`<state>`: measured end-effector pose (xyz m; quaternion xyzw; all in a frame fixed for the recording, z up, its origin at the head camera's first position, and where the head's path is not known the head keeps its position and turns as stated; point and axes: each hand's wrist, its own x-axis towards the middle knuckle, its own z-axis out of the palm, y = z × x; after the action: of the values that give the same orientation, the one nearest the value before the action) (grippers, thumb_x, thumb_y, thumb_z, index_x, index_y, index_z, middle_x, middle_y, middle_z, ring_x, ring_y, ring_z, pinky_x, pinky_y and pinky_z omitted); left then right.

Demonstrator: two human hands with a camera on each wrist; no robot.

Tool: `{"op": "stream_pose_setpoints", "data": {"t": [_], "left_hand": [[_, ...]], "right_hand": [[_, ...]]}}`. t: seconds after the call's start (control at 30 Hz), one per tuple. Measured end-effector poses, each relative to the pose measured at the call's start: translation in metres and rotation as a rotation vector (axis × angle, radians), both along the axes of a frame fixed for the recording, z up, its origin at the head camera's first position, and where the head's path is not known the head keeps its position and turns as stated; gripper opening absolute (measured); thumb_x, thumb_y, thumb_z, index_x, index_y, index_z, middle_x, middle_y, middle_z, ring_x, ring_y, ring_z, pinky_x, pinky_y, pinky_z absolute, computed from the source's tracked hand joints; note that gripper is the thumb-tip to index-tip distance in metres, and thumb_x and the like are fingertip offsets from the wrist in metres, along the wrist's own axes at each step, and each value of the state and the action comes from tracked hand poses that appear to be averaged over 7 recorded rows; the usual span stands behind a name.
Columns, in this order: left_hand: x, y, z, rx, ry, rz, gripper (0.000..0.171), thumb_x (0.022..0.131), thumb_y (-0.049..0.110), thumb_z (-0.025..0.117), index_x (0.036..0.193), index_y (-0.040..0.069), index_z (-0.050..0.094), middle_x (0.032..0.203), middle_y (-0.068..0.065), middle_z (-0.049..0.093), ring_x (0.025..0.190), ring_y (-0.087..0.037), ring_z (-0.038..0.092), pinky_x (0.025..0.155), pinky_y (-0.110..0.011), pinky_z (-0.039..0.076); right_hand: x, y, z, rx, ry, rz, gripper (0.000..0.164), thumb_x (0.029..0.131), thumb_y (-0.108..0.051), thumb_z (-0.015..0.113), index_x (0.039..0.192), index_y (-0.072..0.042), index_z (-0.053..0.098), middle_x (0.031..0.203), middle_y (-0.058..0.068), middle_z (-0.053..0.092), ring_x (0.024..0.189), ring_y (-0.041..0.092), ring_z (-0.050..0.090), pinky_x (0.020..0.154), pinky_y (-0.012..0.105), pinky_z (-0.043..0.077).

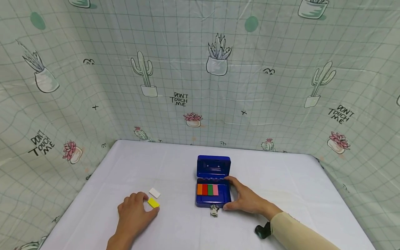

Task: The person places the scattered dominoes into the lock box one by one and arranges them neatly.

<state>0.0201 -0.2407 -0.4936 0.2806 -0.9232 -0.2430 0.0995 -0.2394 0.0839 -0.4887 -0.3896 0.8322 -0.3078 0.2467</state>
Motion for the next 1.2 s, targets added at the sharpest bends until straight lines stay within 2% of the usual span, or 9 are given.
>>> {"op": "stream_pose_setpoints", "data": {"t": [0.13, 0.3, 0.53, 0.67, 0.9, 1.1, 1.2], "left_hand": [[0.002, -0.002, -0.001, -0.003, 0.006, 0.002, 0.046, 0.081, 0.036, 0.085, 0.11, 0.005, 0.067, 0.106, -0.013, 0.065, 0.099, -0.034, 0.054, 0.093, -0.06, 0.036], [0.002, -0.003, 0.0, 0.002, 0.009, -0.033, 0.044, 0.081, 0.032, 0.085, 0.113, 0.007, 0.068, 0.114, -0.014, 0.066, 0.101, -0.033, 0.055, 0.094, -0.061, 0.037], [0.0, -0.004, 0.002, 0.001, -0.001, -0.06, 0.044, 0.081, 0.032, 0.086, 0.114, 0.008, 0.069, 0.115, -0.013, 0.066, 0.101, -0.032, 0.054, 0.092, -0.059, 0.037], [-0.001, -0.005, 0.001, -0.022, 0.046, -0.082, 0.045, 0.079, 0.03, 0.088, 0.113, 0.007, 0.067, 0.111, -0.011, 0.065, 0.1, -0.03, 0.053, 0.09, -0.054, 0.037], [-0.004, -0.004, -0.003, -0.077, 0.114, -0.111, 0.046, 0.078, 0.026, 0.088, 0.111, 0.006, 0.062, 0.109, -0.01, 0.06, 0.104, -0.033, 0.051, 0.093, -0.051, 0.036], [-0.012, -0.002, -0.001, -0.127, 0.208, -0.155, 0.047, 0.075, 0.023, 0.089, 0.11, 0.007, 0.061, 0.105, -0.008, 0.059, 0.1, -0.031, 0.05, 0.092, -0.049, 0.036], [-0.018, 0.001, 0.003, -0.151, 0.229, -0.193, 0.048, 0.075, 0.021, 0.091, 0.11, 0.008, 0.061, 0.105, -0.007, 0.059, 0.099, -0.029, 0.05, 0.09, -0.047, 0.037]], "right_hand": [[0.0, 0.0, 0.0, 0.001, 0.001, 0.001, 0.108, 0.079, -0.051, 0.09, 0.162, -0.015, 0.031, 0.167, 0.02, 0.038, 0.152, 0.043, 0.038, 0.121, 0.068, 0.028], [0.001, 0.0, 0.0, -0.005, -0.002, 0.003, 0.107, 0.079, -0.051, 0.09, 0.162, -0.015, 0.031, 0.166, 0.02, 0.039, 0.152, 0.043, 0.039, 0.121, 0.068, 0.028], [0.0, 0.0, 0.001, -0.005, -0.007, 0.003, 0.107, 0.079, -0.051, 0.089, 0.162, -0.016, 0.031, 0.166, 0.02, 0.039, 0.153, 0.042, 0.038, 0.122, 0.067, 0.028], [0.0, 0.0, 0.001, 0.0, -0.012, -0.001, 0.107, 0.079, -0.051, 0.09, 0.162, -0.017, 0.031, 0.167, 0.019, 0.038, 0.153, 0.042, 0.038, 0.122, 0.067, 0.028], [0.0, 0.0, 0.001, 0.006, -0.004, 0.008, 0.107, 0.08, -0.051, 0.089, 0.162, -0.017, 0.03, 0.165, 0.018, 0.041, 0.151, 0.039, 0.041, 0.122, 0.067, 0.029], [0.0, 0.0, 0.0, 0.012, 0.002, 0.007, 0.107, 0.08, -0.052, 0.089, 0.162, -0.017, 0.03, 0.166, 0.017, 0.04, 0.151, 0.04, 0.041, 0.122, 0.067, 0.029], [0.0, 0.0, 0.0, 0.009, 0.002, 0.009, 0.107, 0.08, -0.052, 0.089, 0.162, -0.017, 0.03, 0.167, 0.017, 0.039, 0.152, 0.04, 0.04, 0.122, 0.066, 0.029]]}}
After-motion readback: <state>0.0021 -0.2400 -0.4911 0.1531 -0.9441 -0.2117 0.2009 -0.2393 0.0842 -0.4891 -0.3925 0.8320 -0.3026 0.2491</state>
